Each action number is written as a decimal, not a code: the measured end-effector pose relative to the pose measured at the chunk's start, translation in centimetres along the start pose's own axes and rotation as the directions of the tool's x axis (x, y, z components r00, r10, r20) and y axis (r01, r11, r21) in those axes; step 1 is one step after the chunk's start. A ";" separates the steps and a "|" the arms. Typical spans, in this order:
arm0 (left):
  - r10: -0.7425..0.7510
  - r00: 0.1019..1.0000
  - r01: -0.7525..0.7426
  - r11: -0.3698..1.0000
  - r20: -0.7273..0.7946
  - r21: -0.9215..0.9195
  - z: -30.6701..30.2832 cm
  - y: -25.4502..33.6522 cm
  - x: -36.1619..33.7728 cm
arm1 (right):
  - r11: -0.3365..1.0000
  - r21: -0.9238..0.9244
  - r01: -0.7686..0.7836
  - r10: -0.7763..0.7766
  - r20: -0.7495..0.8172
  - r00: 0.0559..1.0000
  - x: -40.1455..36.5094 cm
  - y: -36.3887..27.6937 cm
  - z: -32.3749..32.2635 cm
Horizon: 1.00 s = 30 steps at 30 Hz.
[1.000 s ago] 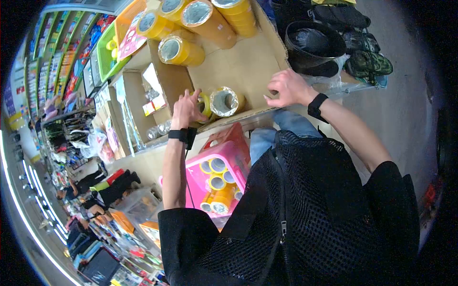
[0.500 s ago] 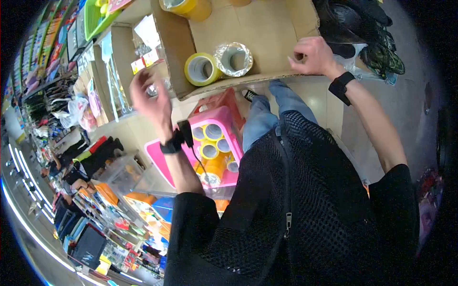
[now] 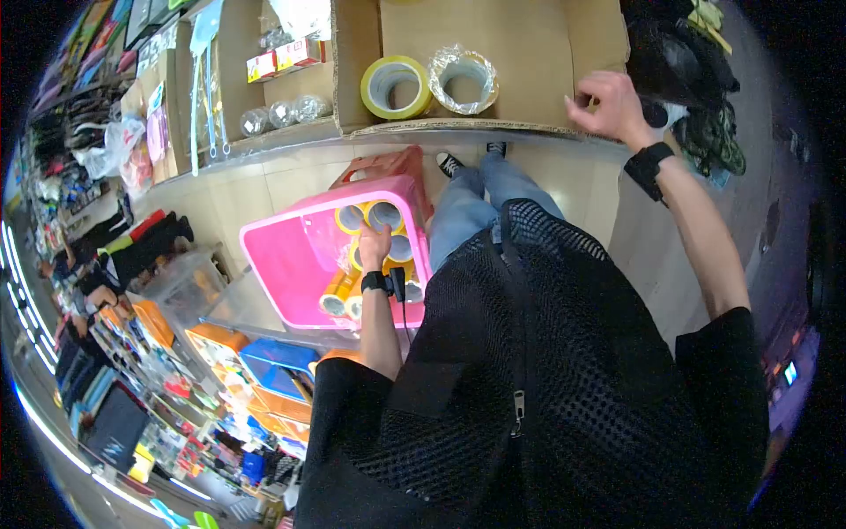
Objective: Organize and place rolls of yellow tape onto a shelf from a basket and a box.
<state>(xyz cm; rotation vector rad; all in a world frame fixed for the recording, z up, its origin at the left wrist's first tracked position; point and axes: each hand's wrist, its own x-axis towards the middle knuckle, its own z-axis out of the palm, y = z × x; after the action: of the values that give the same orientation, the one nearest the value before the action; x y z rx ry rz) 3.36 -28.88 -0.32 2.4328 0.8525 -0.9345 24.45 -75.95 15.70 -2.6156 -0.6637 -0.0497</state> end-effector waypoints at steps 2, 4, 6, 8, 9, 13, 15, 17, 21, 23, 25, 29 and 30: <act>-0.019 0.999 0.017 0.998 -0.035 -0.061 2.0 0.0 0.3 | 0.999 0.010 0.035 -0.035 0.005 0.999 0.4 0.0 -0.3; -0.037 0.999 0.039 0.998 0.035 -0.053 2.8 -0.8 1.7 | 0.999 0.055 -0.003 0.002 0.021 1.000 0.5 -0.5 -0.8; -0.129 0.989 0.138 0.978 0.068 -0.155 5.0 -1.8 6.6 | 0.999 0.039 0.030 -0.029 -0.028 0.999 1.0 -0.1 -0.4; -0.227 0.951 0.279 0.924 0.212 -0.263 6.9 -3.7 6.8 | 0.997 0.017 0.075 -0.074 -0.065 0.995 -0.3 -0.1 -0.4; -0.264 0.932 0.329 0.902 0.246 -0.279 2.4 1.6 1.6 | 0.997 0.017 0.079 -0.077 -0.065 0.995 -0.3 -0.1 -0.5; -0.254 0.922 0.325 0.917 0.292 -0.229 4.2 -0.3 4.6 | 0.993 0.047 0.109 -0.106 -0.061 0.992 -0.3 0.3 -0.7; -0.287 0.938 0.334 0.900 0.196 -0.280 4.3 0.7 3.2 | 0.991 0.084 0.102 -0.095 -0.092 0.991 0.0 -0.1 -0.3; -0.353 0.908 0.395 0.902 0.228 -0.177 3.3 2.2 2.6 | 0.988 0.100 0.121 -0.111 -0.103 0.988 -0.2 -0.3 -0.4; -0.346 0.924 0.374 0.905 0.164 -0.201 4.2 1.6 3.0 | 0.988 0.097 0.124 -0.115 -0.091 0.989 0.2 -0.3 -0.4; -0.275 0.945 0.311 0.923 0.177 -0.225 5.1 0.1 3.8 | 0.989 0.123 0.079 -0.070 -0.075 0.995 0.2 -0.6 -0.8; -0.143 0.945 0.094 0.980 0.295 0.174 8.0 -5.5 9.6 | 0.984 0.118 0.132 -0.119 -0.113 0.987 0.8 -0.3 -0.6; -0.092 0.984 0.104 0.992 -0.149 0.069 5.3 -2.1 4.3 | 0.987 0.117 0.106 -0.101 -0.050 0.994 -0.2 -0.1 -1.1; -0.151 0.963 0.211 0.938 -0.223 0.274 1.4 2.6 0.1 | 0.985 0.113 0.133 -0.127 -0.062 0.990 -0.3 -0.2 -1.1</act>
<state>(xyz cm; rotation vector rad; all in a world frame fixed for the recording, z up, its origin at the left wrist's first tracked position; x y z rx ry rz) 4.51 -31.52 -1.04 2.7787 1.0934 -0.9541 24.22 -76.40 16.71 -2.4475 -0.7932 -0.1174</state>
